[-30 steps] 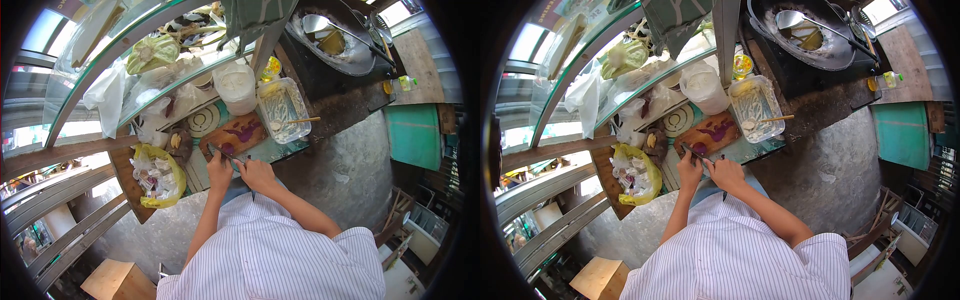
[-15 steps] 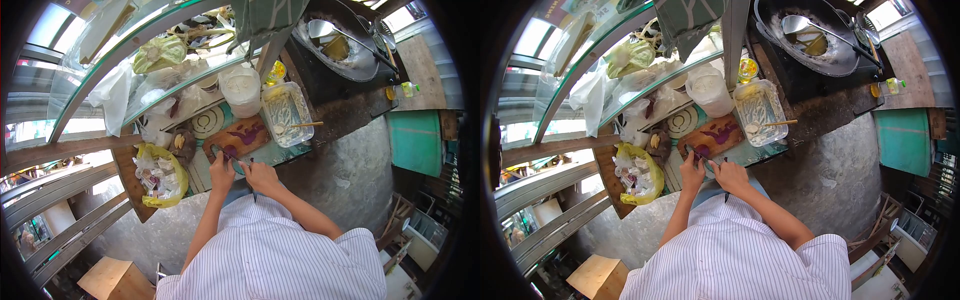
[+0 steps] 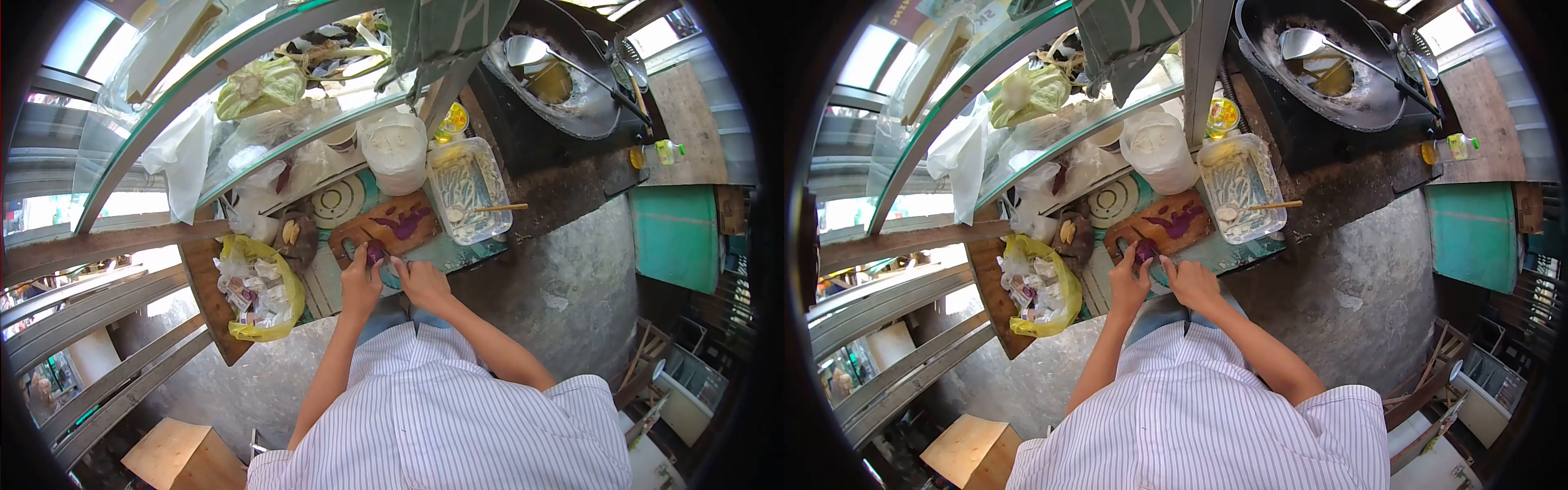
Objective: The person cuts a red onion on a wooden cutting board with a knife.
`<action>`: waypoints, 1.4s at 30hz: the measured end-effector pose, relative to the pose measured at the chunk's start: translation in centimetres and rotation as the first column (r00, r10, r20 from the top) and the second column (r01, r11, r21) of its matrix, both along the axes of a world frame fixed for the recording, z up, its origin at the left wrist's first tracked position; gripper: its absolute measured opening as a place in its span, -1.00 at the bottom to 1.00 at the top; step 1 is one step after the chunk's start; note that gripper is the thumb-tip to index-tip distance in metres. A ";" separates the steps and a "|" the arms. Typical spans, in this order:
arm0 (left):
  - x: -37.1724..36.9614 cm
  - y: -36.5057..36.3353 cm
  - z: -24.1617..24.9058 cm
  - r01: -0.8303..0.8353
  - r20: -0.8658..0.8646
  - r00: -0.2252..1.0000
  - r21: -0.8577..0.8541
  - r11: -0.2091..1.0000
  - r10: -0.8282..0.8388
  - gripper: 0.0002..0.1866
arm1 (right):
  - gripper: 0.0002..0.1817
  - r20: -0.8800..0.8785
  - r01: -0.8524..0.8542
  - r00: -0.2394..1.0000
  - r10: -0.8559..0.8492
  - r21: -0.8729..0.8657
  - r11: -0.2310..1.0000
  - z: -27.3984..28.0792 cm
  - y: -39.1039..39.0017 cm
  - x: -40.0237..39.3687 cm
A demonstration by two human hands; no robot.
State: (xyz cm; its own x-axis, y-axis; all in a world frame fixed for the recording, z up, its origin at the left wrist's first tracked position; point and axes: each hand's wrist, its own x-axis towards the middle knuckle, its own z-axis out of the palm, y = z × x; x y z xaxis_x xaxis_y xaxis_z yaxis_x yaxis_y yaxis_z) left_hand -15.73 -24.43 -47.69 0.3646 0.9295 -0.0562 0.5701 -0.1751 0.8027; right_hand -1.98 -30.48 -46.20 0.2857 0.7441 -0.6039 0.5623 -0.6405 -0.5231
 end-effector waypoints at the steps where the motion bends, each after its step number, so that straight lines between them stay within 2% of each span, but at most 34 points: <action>1: 0.1 0.2 0.2 0.001 0.001 1.000 0.003 1.000 -0.001 -0.58 | -0.23 0.001 0.001 1.000 -0.001 0.003 1.000 0.0 0.1 0.2; 4: -0.2 0.2 0.2 0.006 0.006 1.000 -0.033 0.999 -0.006 -0.58 | -0.21 -0.062 0.043 0.997 -0.045 -0.034 0.998 0.2 -0.4 0.4; 6: 0.1 0.1 -0.2 0.002 0.003 1.000 0.123 0.992 -0.002 -0.57 | -0.20 -0.107 0.082 0.990 -0.090 -0.074 0.994 -0.4 -1.1 0.7; 7: 0.0 -0.1 -0.1 0.005 0.003 1.000 0.119 0.993 -0.005 -0.57 | -0.20 -0.106 0.085 0.990 -0.093 -0.078 0.993 -1.0 -1.1 0.6; 9: 0.2 0.2 0.4 0.013 -0.015 1.000 -0.001 1.000 -0.013 -0.57 | -0.18 -0.095 0.120 0.987 -0.128 -0.087 0.989 -3.1 -0.5 0.6; 12: 0.1 0.2 -0.2 -0.016 0.002 1.000 0.115 0.993 0.016 -0.59 | -0.17 -0.194 0.189 0.959 -0.208 -0.111 0.976 -4.9 -0.7 1.1; 16: 0.4 0.7 0.7 -0.019 -0.026 0.999 0.060 0.998 0.020 -0.59 | -0.16 -0.255 0.205 0.938 -0.236 -0.143 0.968 -4.0 -0.9 2.5; 18: 0.7 1.1 1.4 -0.010 -0.034 0.999 -0.045 0.999 0.009 -0.58 | -0.16 -0.382 0.222 0.852 -0.358 -0.356 0.908 -3.1 -0.8 2.9; 19: 0.9 1.1 1.3 -0.010 -0.032 0.999 -0.045 0.999 0.008 -0.58 | -0.16 -0.379 0.224 0.853 -0.359 -0.356 0.907 -2.9 -0.9 3.0; 21: 1.1 1.1 1.2 -0.035 -0.037 0.999 -0.017 0.999 0.035 -0.58 | -0.18 -0.218 0.174 0.956 -0.195 -0.111 0.979 -2.8 -1.0 2.8; 22: 1.3 1.1 1.4 -0.034 -0.035 0.999 -0.014 0.999 0.034 -0.58 | -0.18 -0.217 0.175 0.957 -0.195 -0.107 0.979 -1.7 -0.8 2.5; 24: 1.5 0.9 1.7 -0.092 -0.034 0.995 -0.073 0.993 0.090 -0.57 | -0.20 -0.072 0.142 0.987 -0.143 -0.025 0.990 0.7 -0.8 1.7; 27: 1.3 0.5 0.6 -0.153 -0.011 0.988 -0.108 0.982 0.152 -0.59 | -0.24 -0.054 0.048 0.997 -0.047 0.002 0.999 2.3 -1.3 0.9; 31: 1.0 0.1 0.6 -0.155 0.036 0.986 -0.129 0.979 0.161 -0.63 | -0.27 -0.053 0.009 0.999 -0.007 0.026 1.000 3.2 -2.1 0.7; 34: 1.0 -0.2 1.3 -0.143 -0.022 0.990 -0.100 0.985 0.142 -0.67 | -0.29 -0.023 -0.026 0.999 0.027 0.045 0.999 3.4 -2.6 0.4; 36: 1.2 -0.2 1.9 -0.088 -0.144 0.987 -0.072 0.994 0.077 -0.73 | -0.28 0.045 -0.059 0.997 0.056 0.058 0.997 3.1 -2.4 0.3; 37: 1.3 -0.3 1.5 -0.088 -0.141 0.987 -0.071 0.994 0.077 -0.73 | -0.28 0.047 -0.059 0.997 0.056 0.058 0.997 3.1 -2.2 0.4; 39: 1.3 -0.7 0.6 -0.054 -0.085 0.994 0.111 0.992 0.063 -0.77 | -0.28 0.033 -0.050 0.998 0.049 0.058 0.997 3.0 -1.7 0.3; 42: 1.1 -0.6 0.4 -0.066 -0.044 0.997 0.081 0.995 0.070 -0.79 | -0.27 0.081 -0.081 0.994 0.075 0.076 0.994 2.3 -1.2 0.0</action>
State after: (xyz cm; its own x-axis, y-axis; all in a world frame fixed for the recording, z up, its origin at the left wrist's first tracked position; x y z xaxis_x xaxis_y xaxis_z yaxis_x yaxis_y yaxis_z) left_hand -14.67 -25.03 -47.30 0.2988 0.9543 0.0030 0.6195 -0.1964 0.7601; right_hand -1.96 -31.66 -43.91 0.2687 0.8106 -0.5204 0.6500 -0.5512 -0.5231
